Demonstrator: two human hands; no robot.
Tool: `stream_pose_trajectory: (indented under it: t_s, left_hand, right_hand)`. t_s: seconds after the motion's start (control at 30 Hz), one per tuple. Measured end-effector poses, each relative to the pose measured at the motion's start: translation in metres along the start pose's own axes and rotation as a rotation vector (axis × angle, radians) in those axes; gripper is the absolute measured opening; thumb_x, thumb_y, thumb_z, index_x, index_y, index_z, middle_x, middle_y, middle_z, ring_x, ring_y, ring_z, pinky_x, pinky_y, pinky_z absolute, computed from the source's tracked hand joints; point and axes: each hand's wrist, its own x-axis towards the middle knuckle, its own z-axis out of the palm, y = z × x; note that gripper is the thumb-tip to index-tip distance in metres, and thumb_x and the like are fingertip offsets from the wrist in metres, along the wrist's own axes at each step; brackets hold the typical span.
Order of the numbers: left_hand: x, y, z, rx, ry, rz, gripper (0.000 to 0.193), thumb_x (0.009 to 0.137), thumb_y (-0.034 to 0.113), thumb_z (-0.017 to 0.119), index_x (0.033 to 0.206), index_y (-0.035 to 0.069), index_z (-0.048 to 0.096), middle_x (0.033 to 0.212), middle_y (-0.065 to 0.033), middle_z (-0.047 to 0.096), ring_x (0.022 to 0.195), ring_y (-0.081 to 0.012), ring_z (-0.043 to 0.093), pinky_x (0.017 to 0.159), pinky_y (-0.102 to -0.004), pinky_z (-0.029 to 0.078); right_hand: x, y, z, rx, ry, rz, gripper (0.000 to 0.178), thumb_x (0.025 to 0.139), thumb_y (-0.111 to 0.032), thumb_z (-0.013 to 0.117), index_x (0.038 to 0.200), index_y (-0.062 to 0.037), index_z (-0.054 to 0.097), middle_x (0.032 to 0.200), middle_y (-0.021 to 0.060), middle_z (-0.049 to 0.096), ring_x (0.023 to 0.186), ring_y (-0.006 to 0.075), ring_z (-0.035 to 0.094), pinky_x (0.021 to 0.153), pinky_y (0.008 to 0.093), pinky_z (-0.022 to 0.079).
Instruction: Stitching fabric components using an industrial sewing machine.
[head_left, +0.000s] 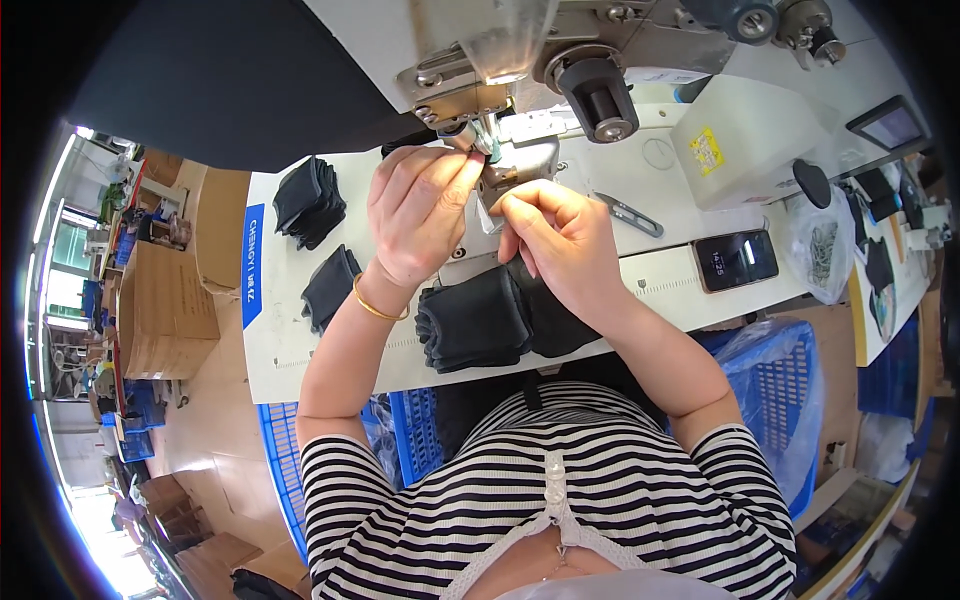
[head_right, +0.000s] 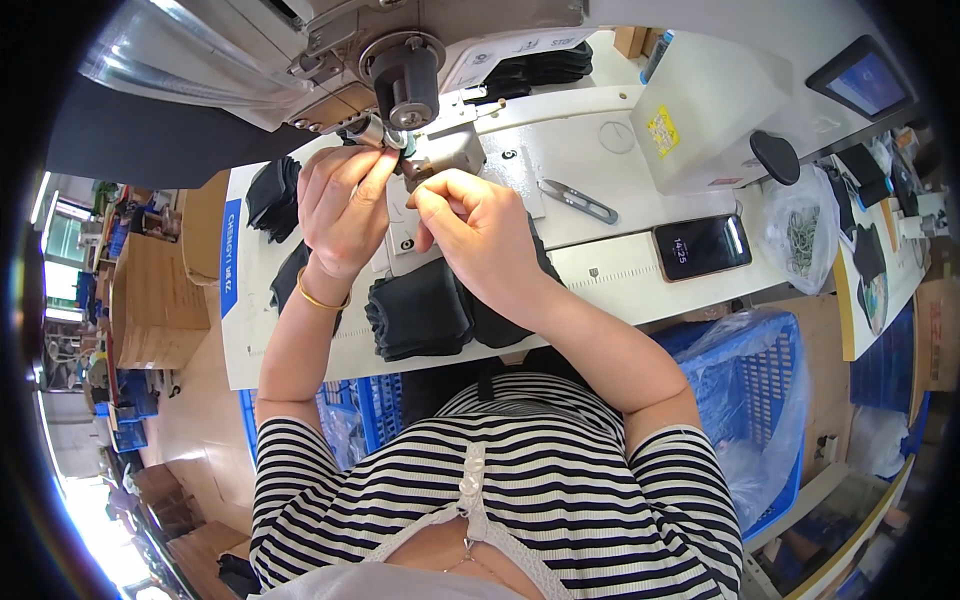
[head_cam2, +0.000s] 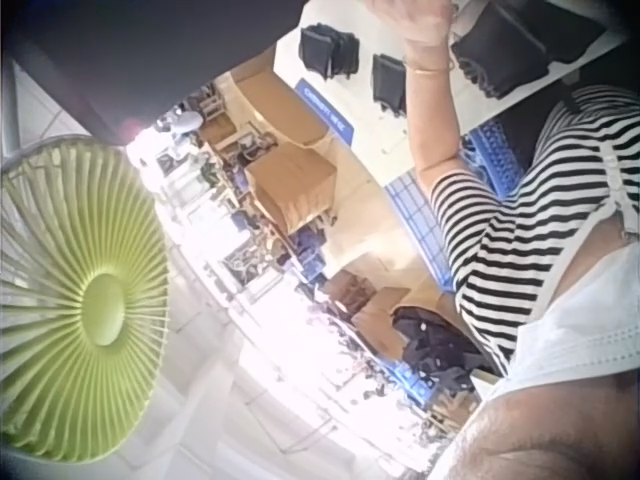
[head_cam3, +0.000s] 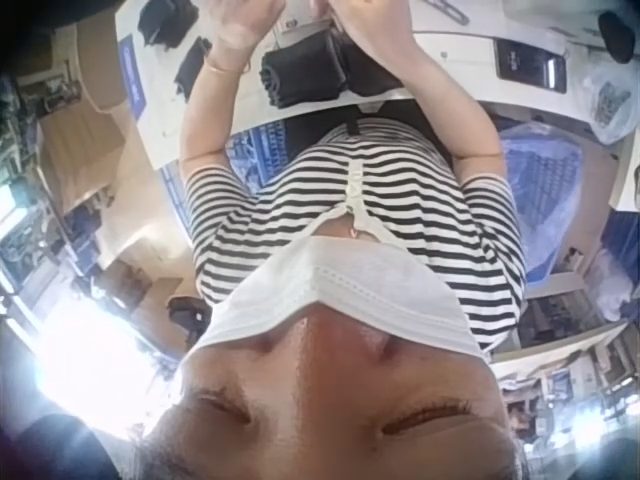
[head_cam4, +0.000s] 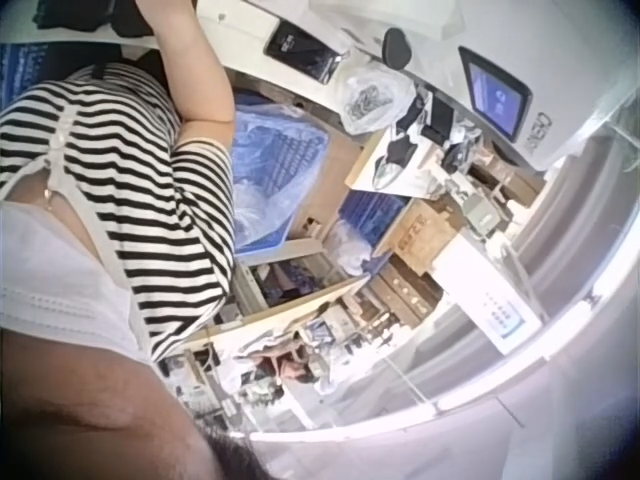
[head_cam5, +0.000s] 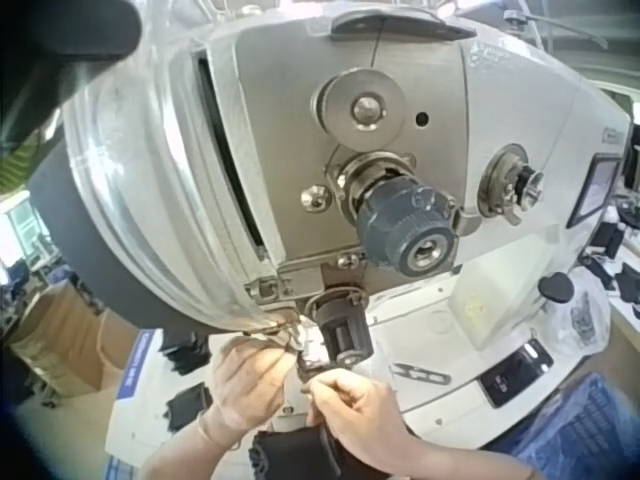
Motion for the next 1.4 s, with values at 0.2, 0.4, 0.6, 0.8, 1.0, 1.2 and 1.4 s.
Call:
stream_pose_trajectory:
  t_s: [0.2, 0.4, 0.6, 0.8, 1.0, 1.2, 1.4]
  left_hand:
    - [0.001, -0.002, 0.004, 0.033, 0.027, -0.017, 0.031, 0.062, 0.000, 0.071, 0.092, 0.001, 0.073, 0.094, -0.0051, 0.067, 0.088, -0.0218, 0.065, 0.081, -0.0359, 0.052]
    - [0.004, 0.002, 0.005, 0.057, -0.004, -0.047, 0.030, 0.062, 0.001, 0.072, 0.092, 0.001, 0.072, 0.093, -0.0051, 0.066, 0.087, -0.0219, 0.064, 0.081, -0.0366, 0.051]
    - [0.004, 0.000, 0.004, 0.046, -0.007, -0.049, 0.027, 0.063, 0.001, 0.073, 0.090, 0.000, 0.071, 0.092, -0.0054, 0.066, 0.086, -0.0219, 0.064, 0.080, -0.0369, 0.052]
    - [0.002, -0.001, 0.006, 0.034, 0.013, -0.037, 0.025, 0.064, 0.000, 0.073, 0.089, 0.000, 0.071, 0.092, -0.0051, 0.066, 0.085, -0.0217, 0.064, 0.079, -0.0370, 0.052]
    - [-0.011, 0.005, 0.011, 0.031, 0.057, -0.092, 0.035, 0.066, -0.003, 0.073, 0.100, 0.002, 0.067, 0.098, -0.0071, 0.064, 0.089, -0.0242, 0.063, 0.084, -0.0384, 0.048]
    - [-0.022, 0.013, 0.015, -0.104, -0.101, -0.604, 0.035, 0.071, -0.003, 0.072, 0.101, 0.002, 0.056, 0.099, -0.0151, 0.056, 0.094, -0.0362, 0.057, 0.083, -0.0422, 0.046]
    - [-0.054, -0.019, -0.038, 0.199, -0.229, -0.483, 0.038, 0.065, -0.007, 0.065, 0.101, 0.005, 0.065, 0.099, -0.0106, 0.060, 0.093, -0.0298, 0.058, 0.082, -0.0403, 0.045]
  right_hand:
    - [-0.003, -0.001, 0.000, -0.012, -0.027, 0.003, 0.020, 0.096, -0.016, 0.057, 0.088, -0.0004, 0.067, 0.064, 0.0029, 0.066, 0.058, 0.0052, 0.061, 0.052, 0.0217, 0.043]
    - [-0.003, 0.002, 0.000, -0.024, -0.039, 0.031, 0.020, 0.096, -0.016, 0.057, 0.088, -0.0010, 0.068, 0.064, 0.0032, 0.066, 0.059, 0.0061, 0.062, 0.053, 0.0219, 0.044]
    - [-0.006, 0.005, 0.000, -0.032, -0.058, 0.030, 0.019, 0.097, -0.015, 0.057, 0.091, -0.0015, 0.068, 0.064, 0.0031, 0.065, 0.054, 0.0039, 0.054, 0.049, 0.0203, 0.039]
    - [-0.013, 0.009, -0.010, -0.084, -0.064, 0.052, 0.019, 0.098, -0.014, 0.056, 0.093, -0.0012, 0.069, 0.064, 0.0028, 0.065, 0.049, 0.0018, 0.047, 0.045, 0.0185, 0.034]
    - [-0.020, 0.028, -0.026, -0.349, 0.066, -0.136, 0.018, 0.091, -0.017, 0.066, 0.094, 0.0003, 0.067, 0.075, 0.0073, 0.065, 0.062, 0.0158, 0.060, 0.060, 0.0300, 0.048]
    - [-0.042, 0.065, -0.059, -1.023, 0.149, -0.223, 0.057, 0.076, -0.027, 0.081, 0.118, 0.0061, 0.060, 0.111, 0.0165, 0.054, 0.105, 0.0350, 0.053, 0.089, 0.0430, 0.045]
    - [-0.050, 0.080, -0.055, -1.064, 0.160, -0.259, 0.055, 0.076, -0.027, 0.081, 0.117, 0.0039, 0.061, 0.112, 0.0152, 0.055, 0.104, 0.0330, 0.054, 0.090, 0.0423, 0.044]
